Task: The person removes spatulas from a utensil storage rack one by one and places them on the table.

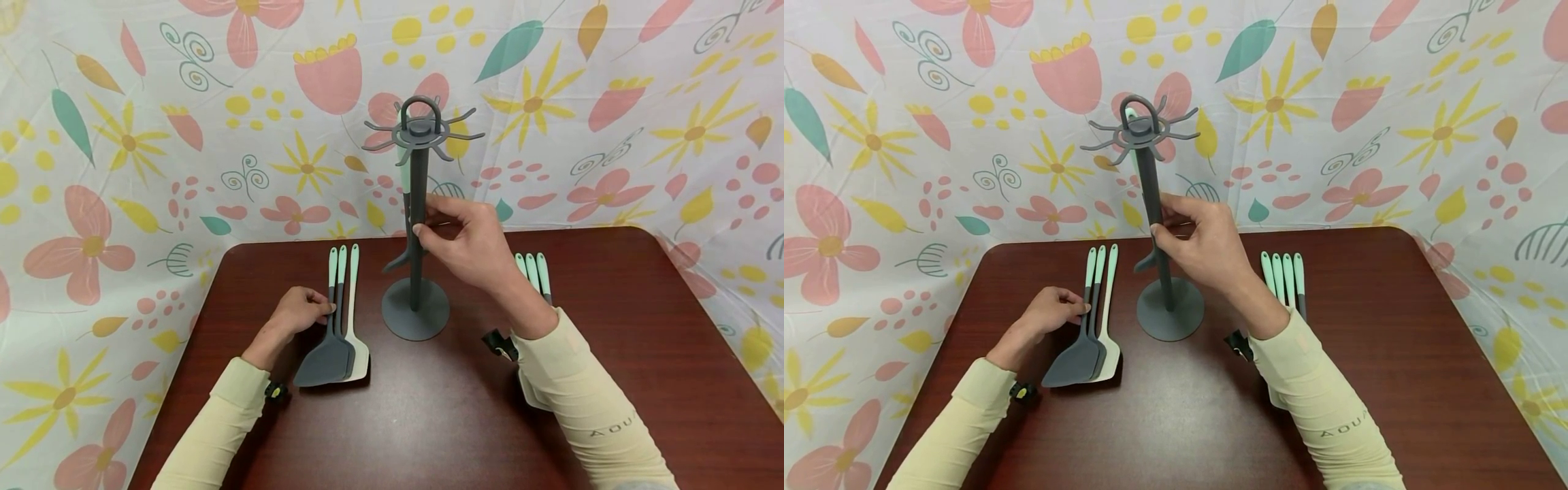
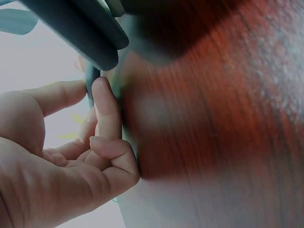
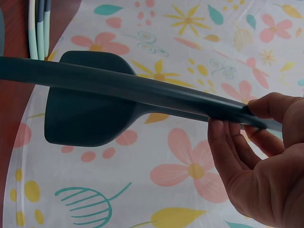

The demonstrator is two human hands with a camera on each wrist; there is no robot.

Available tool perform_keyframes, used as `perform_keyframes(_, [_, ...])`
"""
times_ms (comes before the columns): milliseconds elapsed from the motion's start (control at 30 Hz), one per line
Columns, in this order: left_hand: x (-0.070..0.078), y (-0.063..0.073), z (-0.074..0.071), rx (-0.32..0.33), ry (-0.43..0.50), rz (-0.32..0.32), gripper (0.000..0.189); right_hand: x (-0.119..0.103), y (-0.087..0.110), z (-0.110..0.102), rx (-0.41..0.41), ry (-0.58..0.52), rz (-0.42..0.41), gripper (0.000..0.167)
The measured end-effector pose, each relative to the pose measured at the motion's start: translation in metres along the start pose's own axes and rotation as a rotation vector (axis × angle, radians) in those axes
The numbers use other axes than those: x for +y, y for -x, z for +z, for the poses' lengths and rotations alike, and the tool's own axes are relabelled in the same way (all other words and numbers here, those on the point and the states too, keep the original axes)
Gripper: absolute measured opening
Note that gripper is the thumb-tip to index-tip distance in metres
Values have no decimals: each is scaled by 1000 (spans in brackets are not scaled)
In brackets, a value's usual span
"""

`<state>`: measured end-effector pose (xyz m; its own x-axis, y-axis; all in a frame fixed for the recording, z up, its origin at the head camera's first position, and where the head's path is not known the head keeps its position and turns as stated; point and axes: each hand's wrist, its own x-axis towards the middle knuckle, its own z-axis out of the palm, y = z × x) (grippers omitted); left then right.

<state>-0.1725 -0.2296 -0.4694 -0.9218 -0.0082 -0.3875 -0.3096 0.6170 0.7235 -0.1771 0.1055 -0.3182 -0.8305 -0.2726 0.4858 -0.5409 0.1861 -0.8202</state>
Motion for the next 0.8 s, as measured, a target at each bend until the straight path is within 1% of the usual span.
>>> perform_keyframes(267, [-2,1,-3,-19,5,22,30,-1,-1,-1,1,6,-3,30])
perform_keyframes(367, [-3,1,-4,-33,8,22,31,-2,-1,-1,-1,16,-1,30])
perform_keyframes(533, [-4,1,-5,-38,7,23,31,-1,-1,-1,-2,21,-5,30])
perform_keyframes(700, [-2,1,-9,-53,2,22,32,0,-1,0,-2,6,-5,30])
perform_keyframes(800, [0,2,-13,-45,11,27,30,0,0,0,-3,2,-5,30])
